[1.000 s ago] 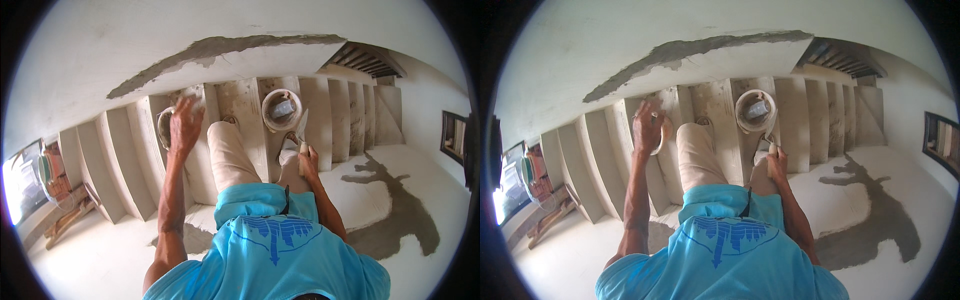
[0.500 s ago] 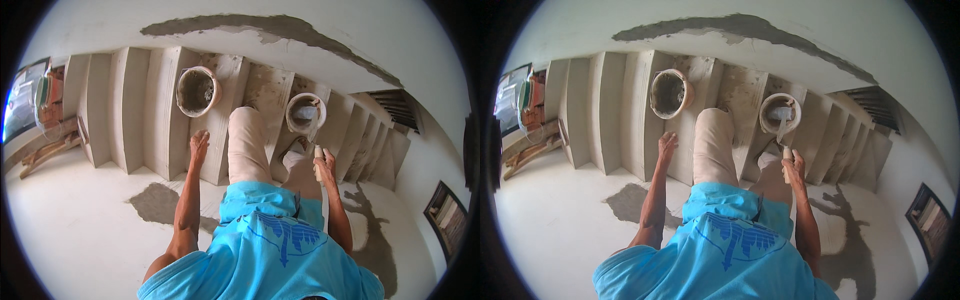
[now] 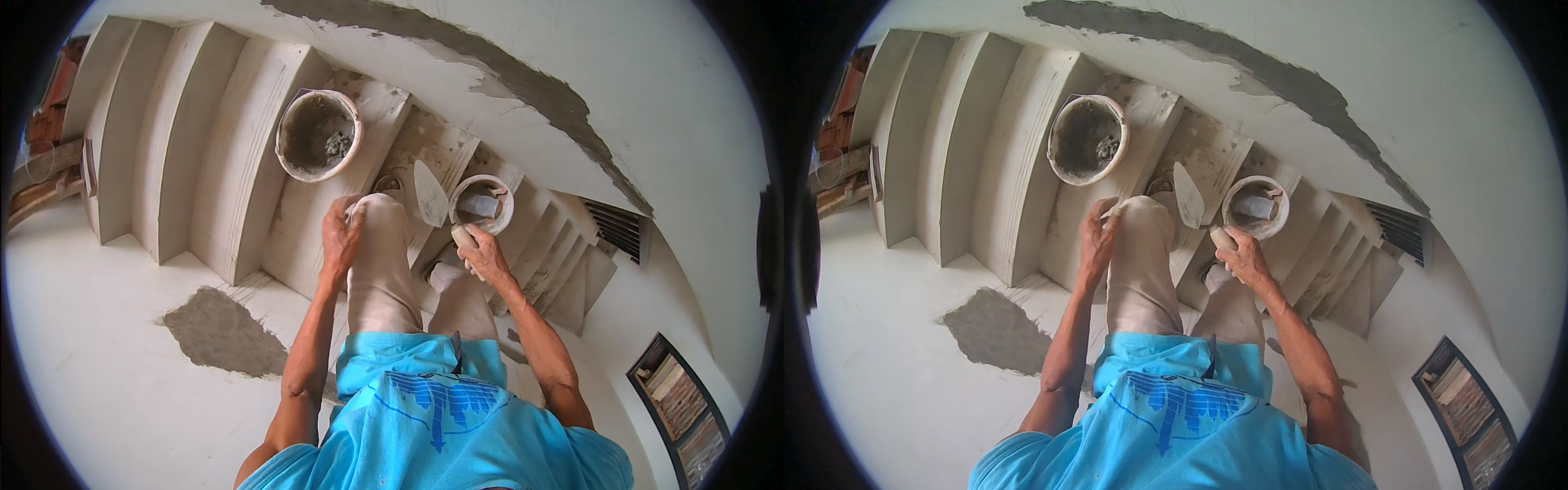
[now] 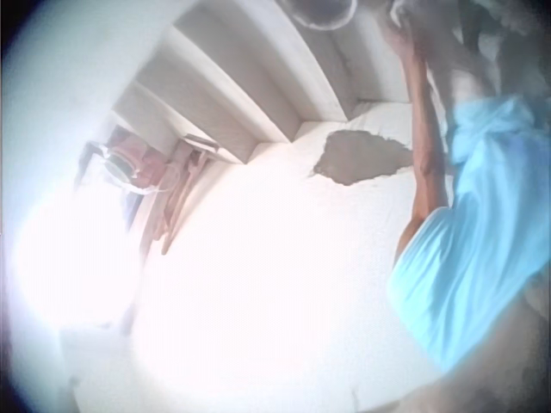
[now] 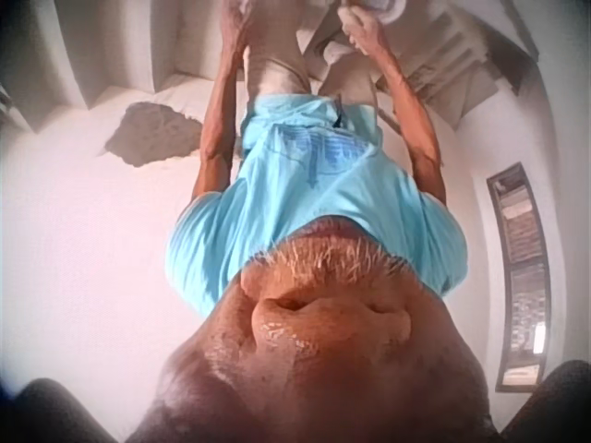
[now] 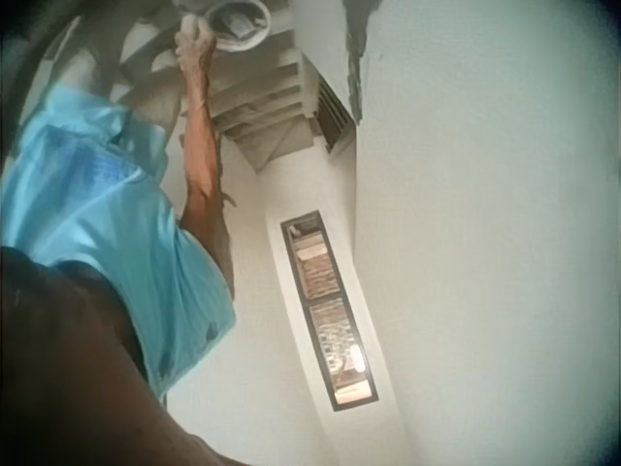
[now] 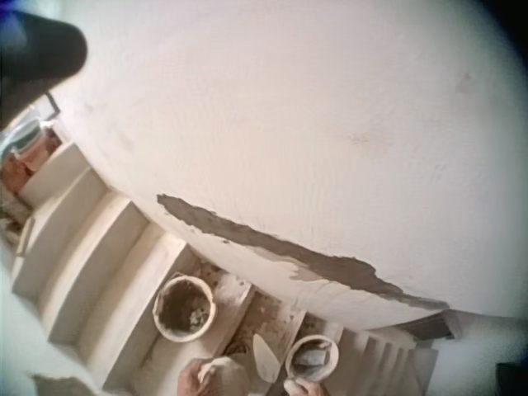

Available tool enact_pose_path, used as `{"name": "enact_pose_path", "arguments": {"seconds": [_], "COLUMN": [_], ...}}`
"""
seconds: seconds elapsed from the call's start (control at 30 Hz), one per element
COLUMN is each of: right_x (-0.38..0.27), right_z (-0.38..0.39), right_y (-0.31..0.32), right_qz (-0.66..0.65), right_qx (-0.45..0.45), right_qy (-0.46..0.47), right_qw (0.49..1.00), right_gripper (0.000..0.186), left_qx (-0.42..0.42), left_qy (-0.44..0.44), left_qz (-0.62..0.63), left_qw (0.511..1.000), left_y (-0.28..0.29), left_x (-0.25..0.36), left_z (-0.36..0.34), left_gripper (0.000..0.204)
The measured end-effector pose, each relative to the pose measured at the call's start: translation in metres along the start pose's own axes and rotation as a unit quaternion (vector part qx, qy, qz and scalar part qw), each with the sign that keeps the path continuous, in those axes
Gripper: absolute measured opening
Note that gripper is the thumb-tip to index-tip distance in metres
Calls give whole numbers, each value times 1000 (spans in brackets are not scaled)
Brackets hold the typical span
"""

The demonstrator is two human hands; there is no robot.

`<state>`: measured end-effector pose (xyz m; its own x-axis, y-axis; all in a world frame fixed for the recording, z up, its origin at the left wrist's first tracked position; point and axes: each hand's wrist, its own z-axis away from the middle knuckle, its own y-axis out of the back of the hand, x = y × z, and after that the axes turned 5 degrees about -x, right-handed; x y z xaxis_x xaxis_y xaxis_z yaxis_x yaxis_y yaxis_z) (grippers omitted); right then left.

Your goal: The person scoops cement from a bucket with a trowel and applies it to the wall beside a staircase. They repeatedly smooth the cement on the wall surface while sitting on the stairs.

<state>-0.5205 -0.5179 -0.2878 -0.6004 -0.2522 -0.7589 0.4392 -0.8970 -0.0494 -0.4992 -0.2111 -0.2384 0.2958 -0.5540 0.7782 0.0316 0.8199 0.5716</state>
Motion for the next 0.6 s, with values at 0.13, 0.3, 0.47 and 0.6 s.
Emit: {"name": "enact_pose_path", "arguments": {"seconds": [0.13,0.3,0.47,0.6], "right_x": [19,18,13,9], "right_z": [0,20,22,27], "right_y": [-12,-9,26,30], "right_qz": [46,45,120,175], "right_qx": [42,114,78,81], "right_qy": [26,91,84,114], "right_qw": [998,988,986,975], "right_gripper": [56,54,55,46], "left_qx": [6,28,56,90], "left_qy": [106,34,42,79], "left_qz": [13,13,-21,-34], "left_qw": [994,999,997,992], "left_y": [11,-15,-25,-8], "left_x": [-29,-31,-40,-98], "left_z": [-4,8,23,47], "left_gripper": [33,30,32,35]}}
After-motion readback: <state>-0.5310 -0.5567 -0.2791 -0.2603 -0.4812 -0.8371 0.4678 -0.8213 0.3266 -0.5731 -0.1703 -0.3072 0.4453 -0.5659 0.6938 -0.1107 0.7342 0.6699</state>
